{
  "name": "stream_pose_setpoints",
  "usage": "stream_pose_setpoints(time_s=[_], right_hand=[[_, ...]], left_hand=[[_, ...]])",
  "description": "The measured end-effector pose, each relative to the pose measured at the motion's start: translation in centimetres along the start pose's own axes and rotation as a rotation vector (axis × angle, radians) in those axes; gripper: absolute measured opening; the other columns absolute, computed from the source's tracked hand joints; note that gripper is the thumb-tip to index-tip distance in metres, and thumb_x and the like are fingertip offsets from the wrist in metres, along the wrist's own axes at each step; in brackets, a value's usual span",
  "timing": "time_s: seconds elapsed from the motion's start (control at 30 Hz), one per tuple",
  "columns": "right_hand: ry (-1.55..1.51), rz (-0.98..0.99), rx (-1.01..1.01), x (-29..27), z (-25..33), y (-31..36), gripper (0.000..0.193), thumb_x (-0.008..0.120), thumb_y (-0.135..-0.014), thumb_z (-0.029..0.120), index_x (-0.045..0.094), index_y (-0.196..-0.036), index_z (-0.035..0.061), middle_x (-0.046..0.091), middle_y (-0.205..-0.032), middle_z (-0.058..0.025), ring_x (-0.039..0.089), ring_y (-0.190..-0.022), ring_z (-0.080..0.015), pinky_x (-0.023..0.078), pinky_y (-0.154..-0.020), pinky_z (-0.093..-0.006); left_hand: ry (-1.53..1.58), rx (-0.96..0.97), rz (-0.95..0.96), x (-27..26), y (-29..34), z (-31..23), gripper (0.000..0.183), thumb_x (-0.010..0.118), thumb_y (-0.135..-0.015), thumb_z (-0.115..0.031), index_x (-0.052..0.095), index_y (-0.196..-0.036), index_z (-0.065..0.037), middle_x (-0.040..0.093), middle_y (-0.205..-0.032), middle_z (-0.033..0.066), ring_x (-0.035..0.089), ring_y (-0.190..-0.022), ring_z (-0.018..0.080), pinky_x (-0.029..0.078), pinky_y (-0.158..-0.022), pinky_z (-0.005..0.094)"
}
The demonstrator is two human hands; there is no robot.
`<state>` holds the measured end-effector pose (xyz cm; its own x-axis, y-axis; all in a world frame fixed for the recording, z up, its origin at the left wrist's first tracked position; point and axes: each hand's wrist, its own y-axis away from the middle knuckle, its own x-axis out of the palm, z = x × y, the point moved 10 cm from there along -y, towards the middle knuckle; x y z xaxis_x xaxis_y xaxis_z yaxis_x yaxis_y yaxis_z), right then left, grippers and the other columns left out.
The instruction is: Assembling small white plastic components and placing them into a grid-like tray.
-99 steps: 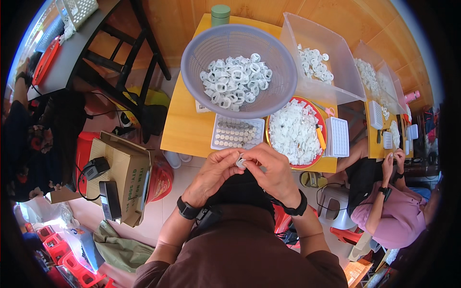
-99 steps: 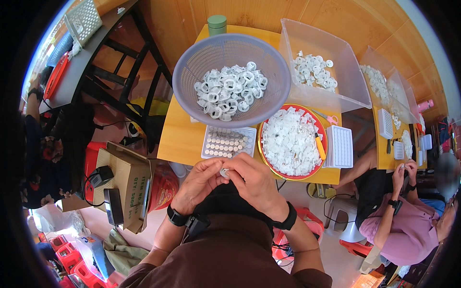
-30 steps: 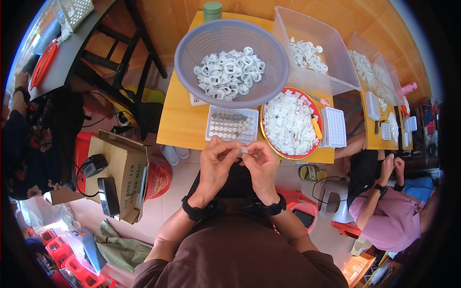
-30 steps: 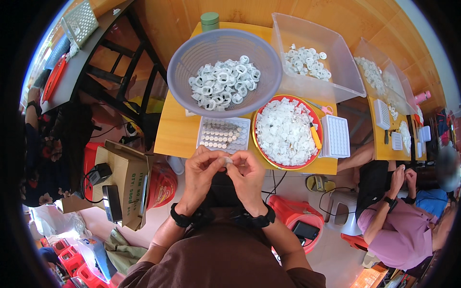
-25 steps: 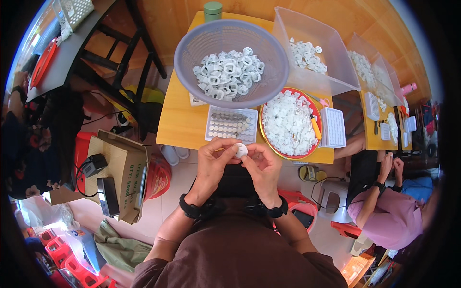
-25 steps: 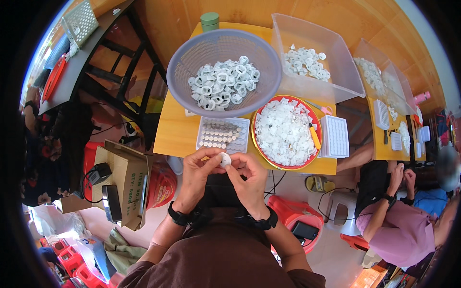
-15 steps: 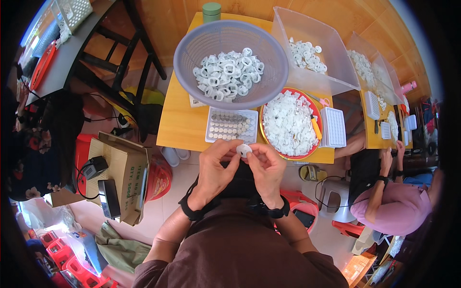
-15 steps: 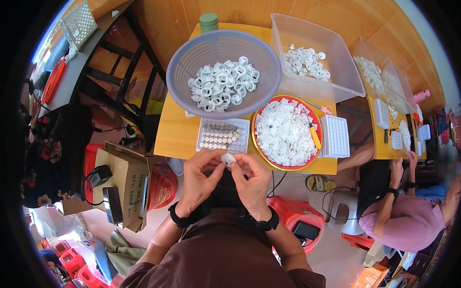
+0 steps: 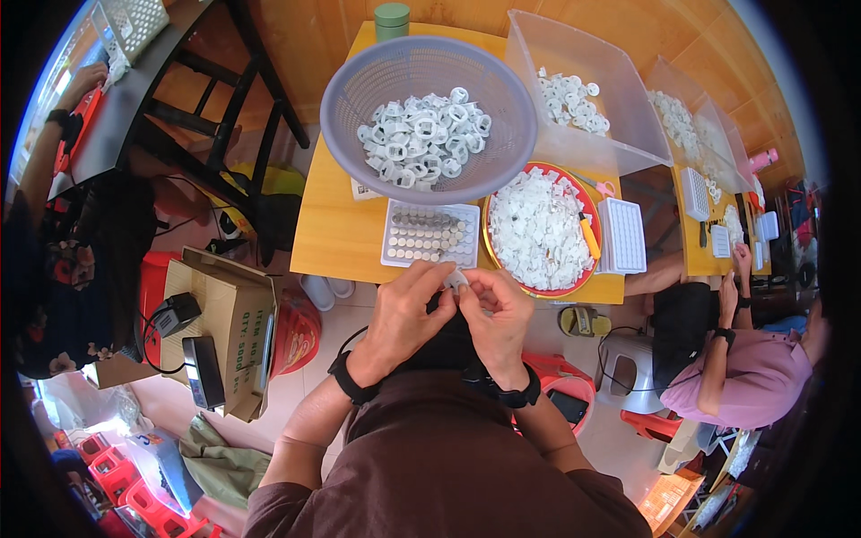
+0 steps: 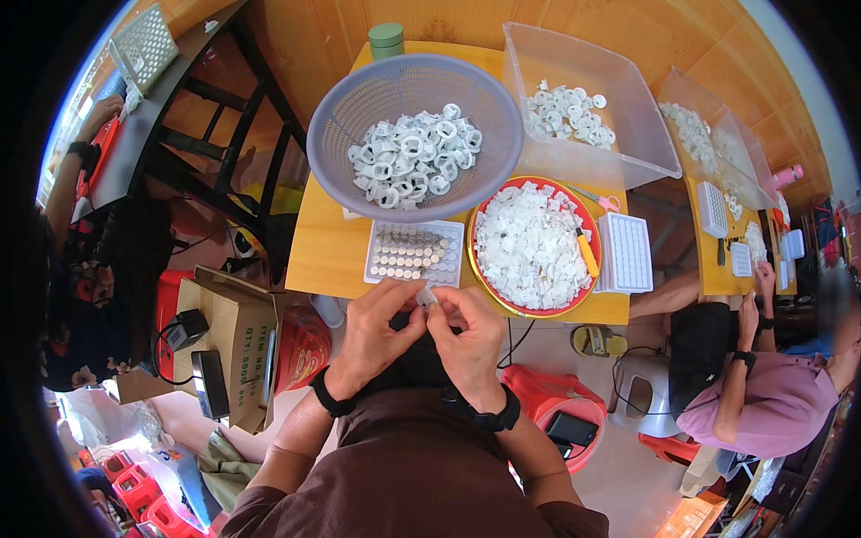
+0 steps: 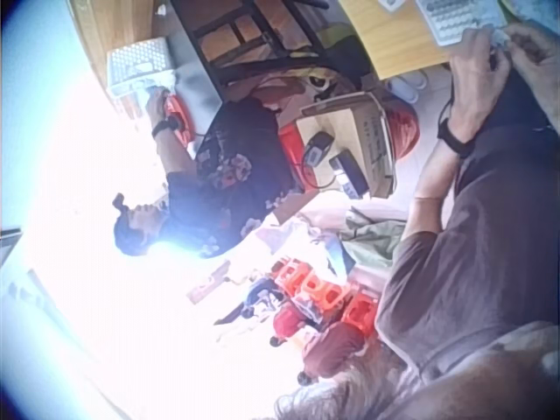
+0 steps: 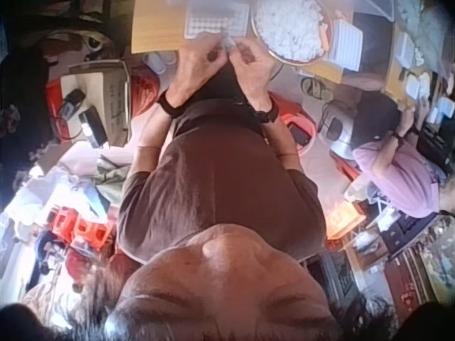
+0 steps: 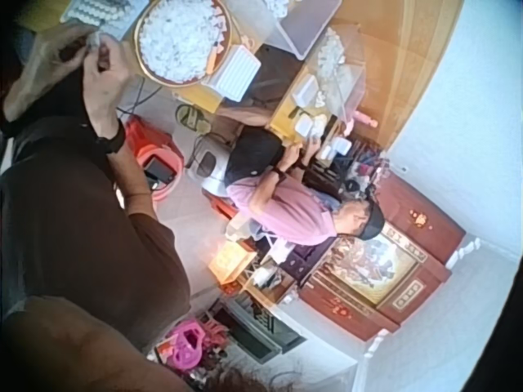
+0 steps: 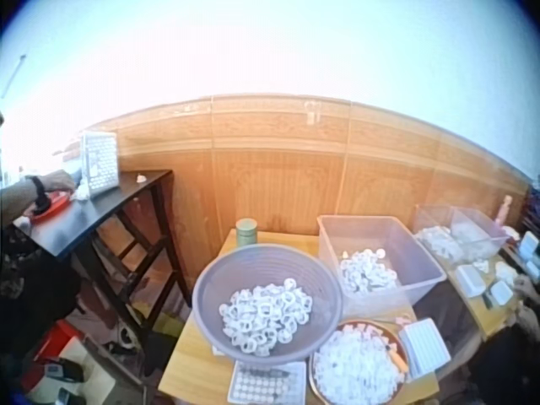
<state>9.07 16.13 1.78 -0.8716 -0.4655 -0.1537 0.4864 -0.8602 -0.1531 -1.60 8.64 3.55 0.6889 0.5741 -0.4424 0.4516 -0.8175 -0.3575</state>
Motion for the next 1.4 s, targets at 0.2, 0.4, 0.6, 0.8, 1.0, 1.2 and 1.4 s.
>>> stream_pose_setpoints(time_s=[0.2, 0.4, 0.6, 0.8, 1.0, 1.2, 1.4], right_hand=[[0.018, -0.005, 0.014, -0.2, -0.1, 0.3, 0.014, 0.062, -0.075, -0.005, 0.063, -0.089, -0.0016, 0.057, -0.073, -0.0057, 0.059, -0.062, -0.0096, 0.051, -0.056, -0.0218], [-0.018, -0.008, 0.047, -0.1, -0.6, 0.3, 0.013, 0.062, -0.076, -0.003, 0.063, -0.089, -0.0013, 0.058, -0.072, -0.0050, 0.059, -0.063, -0.0085, 0.051, -0.056, -0.0218], [-0.105, 0.005, 0.105, 0.0, -0.9, -0.2, 0.013, 0.062, -0.078, -0.001, 0.063, -0.091, -0.0019, 0.062, -0.077, -0.0045, 0.059, -0.066, -0.0076, 0.048, -0.058, -0.0204], [-0.123, 0.021, 0.138, 0.8, -1.9, 0.0, 0.011, 0.062, -0.081, 0.001, 0.062, -0.091, -0.0013, 0.063, -0.078, -0.0037, 0.060, -0.067, -0.0077, 0.047, -0.059, -0.0199], [-0.117, 0.018, 0.048, 1.4, -0.6, -0.6, 0.011, 0.062, -0.079, -0.001, 0.062, -0.090, -0.0007, 0.063, -0.077, -0.0050, 0.061, -0.066, -0.0086, 0.047, -0.056, -0.0200], [-0.009, 0.032, -0.091, 1.7, 1.2, -1.4, 0.013, 0.062, -0.078, -0.002, 0.062, -0.091, -0.0006, 0.062, -0.075, -0.0073, 0.063, -0.066, -0.0113, 0.048, -0.055, -0.0211], [-0.144, 0.033, 0.048, 2.6, -0.4, -2.1, 0.011, 0.063, -0.079, 0.000, 0.062, -0.089, -0.0010, 0.063, -0.079, -0.0044, 0.059, -0.070, -0.0076, 0.047, -0.061, -0.0203]], left_hand=[[-0.113, 0.089, -0.002, 0.3, 0.3, -0.8, 0.033, 0.064, -0.067, 0.002, 0.058, -0.100, 0.001, 0.058, -0.083, 0.0126, 0.061, -0.065, 0.0283, 0.050, -0.055, 0.0362], [-0.109, 0.114, -0.009, 0.3, 0.3, -0.5, 0.032, 0.063, -0.069, 0.003, 0.058, -0.100, 0.001, 0.057, -0.081, 0.0120, 0.061, -0.064, 0.0261, 0.051, -0.055, 0.0335], [0.579, -0.319, 0.021, 1.2, 0.2, 4.0, 0.027, 0.062, -0.076, 0.003, 0.060, -0.102, -0.001, 0.058, -0.089, 0.0071, 0.061, -0.078, 0.0151, 0.051, -0.066, 0.0254], [1.200, -0.761, 0.002, 3.8, 2.5, 6.1, 0.024, 0.057, -0.080, 0.001, 0.058, -0.103, -0.001, 0.057, -0.096, 0.0065, 0.057, -0.089, 0.0149, 0.047, -0.077, 0.0267], [1.439, -0.803, -0.029, 4.4, 2.6, 7.1, 0.023, 0.053, -0.081, 0.000, 0.056, -0.103, 0.001, 0.057, -0.096, 0.0083, 0.055, -0.089, 0.0163, 0.044, -0.079, 0.0281], [1.501, -0.808, -0.075, 4.0, 1.7, 7.7, 0.021, 0.054, -0.077, 0.004, 0.058, -0.098, 0.001, 0.058, -0.092, 0.0092, 0.056, -0.084, 0.0191, 0.046, -0.078, 0.0303], [1.454, -0.777, -0.045, 3.4, 0.6, 8.2, 0.020, 0.056, -0.077, 0.005, 0.061, -0.096, 0.000, 0.060, -0.092, 0.0097, 0.058, -0.086, 0.0192, 0.048, -0.078, 0.0305]])
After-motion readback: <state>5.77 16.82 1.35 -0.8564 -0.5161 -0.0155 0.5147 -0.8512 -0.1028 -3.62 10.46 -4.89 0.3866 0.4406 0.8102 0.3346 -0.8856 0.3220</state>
